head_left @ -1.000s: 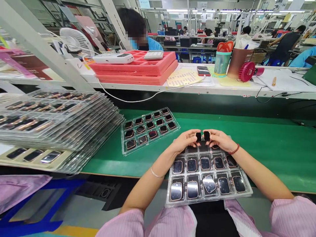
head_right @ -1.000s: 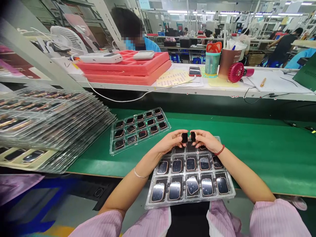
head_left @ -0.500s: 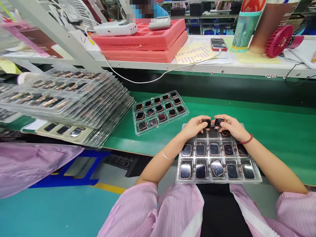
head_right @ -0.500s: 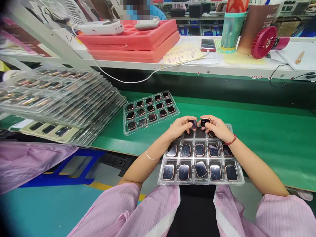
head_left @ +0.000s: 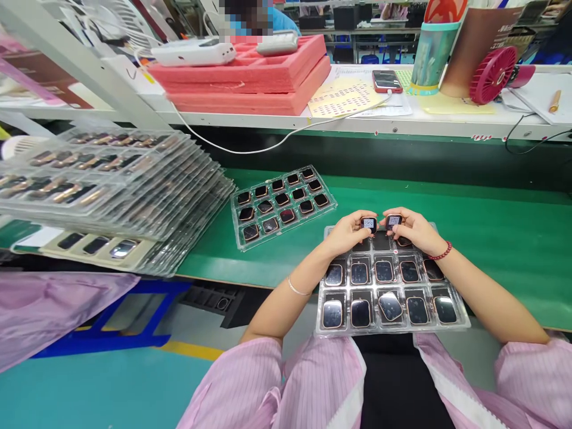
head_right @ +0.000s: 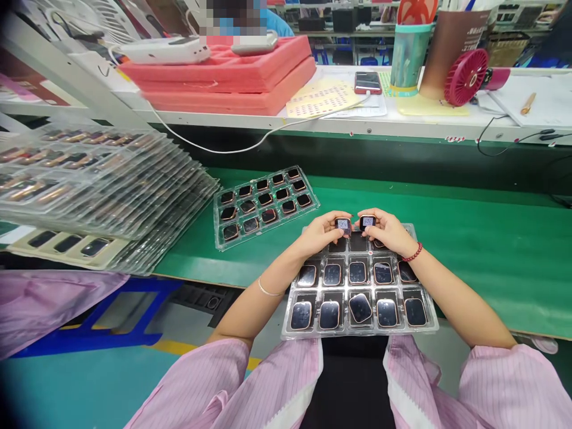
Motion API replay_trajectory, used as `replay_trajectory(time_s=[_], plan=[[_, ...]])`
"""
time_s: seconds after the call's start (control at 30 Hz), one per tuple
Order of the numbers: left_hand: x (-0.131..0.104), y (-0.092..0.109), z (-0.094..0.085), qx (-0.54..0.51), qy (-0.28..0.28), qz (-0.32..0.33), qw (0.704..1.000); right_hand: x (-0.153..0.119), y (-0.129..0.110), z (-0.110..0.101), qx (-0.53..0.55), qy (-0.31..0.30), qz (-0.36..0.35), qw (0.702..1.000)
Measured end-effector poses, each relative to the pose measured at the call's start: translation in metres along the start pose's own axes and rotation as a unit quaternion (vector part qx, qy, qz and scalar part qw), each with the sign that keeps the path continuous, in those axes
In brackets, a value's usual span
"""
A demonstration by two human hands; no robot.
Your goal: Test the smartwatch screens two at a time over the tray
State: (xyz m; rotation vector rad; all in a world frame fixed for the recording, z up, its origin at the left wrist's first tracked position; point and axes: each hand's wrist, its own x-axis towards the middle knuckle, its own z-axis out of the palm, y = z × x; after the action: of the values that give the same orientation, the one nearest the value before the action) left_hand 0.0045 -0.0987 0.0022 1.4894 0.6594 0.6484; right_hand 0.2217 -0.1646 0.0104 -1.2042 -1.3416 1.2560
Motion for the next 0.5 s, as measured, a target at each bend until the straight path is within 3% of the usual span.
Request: replay_trajectory(time_s=[0.5], plan=[[0.0001, 0.0026, -0.0025, 0.004, 0.01, -0.021, 1.0, 0.003, 0.0028, 0.0047, -0.019, -0.006, 0.009, 1.0]])
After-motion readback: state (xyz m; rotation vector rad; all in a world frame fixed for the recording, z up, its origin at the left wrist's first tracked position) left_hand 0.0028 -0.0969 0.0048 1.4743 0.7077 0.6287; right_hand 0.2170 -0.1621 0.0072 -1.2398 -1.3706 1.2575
